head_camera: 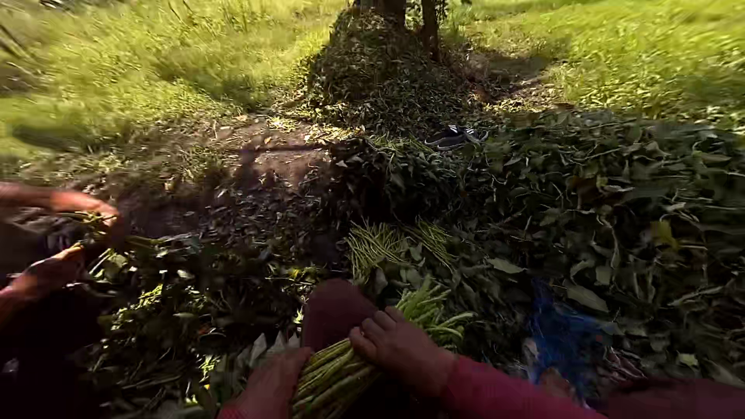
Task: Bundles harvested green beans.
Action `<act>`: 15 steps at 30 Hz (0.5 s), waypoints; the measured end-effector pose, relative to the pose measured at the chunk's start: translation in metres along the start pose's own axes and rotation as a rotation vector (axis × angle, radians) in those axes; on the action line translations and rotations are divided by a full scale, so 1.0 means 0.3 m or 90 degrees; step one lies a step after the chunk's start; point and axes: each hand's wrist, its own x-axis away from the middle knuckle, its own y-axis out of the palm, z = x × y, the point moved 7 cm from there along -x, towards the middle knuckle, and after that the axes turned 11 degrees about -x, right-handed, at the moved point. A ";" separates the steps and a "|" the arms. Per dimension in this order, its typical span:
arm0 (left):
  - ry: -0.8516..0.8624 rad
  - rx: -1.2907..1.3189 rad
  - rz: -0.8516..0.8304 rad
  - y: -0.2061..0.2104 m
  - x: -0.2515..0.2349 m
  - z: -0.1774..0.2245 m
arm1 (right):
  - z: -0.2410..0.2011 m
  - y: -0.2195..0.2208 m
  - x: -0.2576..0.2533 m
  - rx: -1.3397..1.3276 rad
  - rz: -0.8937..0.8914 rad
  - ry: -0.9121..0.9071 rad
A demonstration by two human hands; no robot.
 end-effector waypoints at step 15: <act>-0.086 -0.148 0.304 -0.016 -0.102 0.284 | 0.033 -0.012 -0.003 0.006 -0.083 0.000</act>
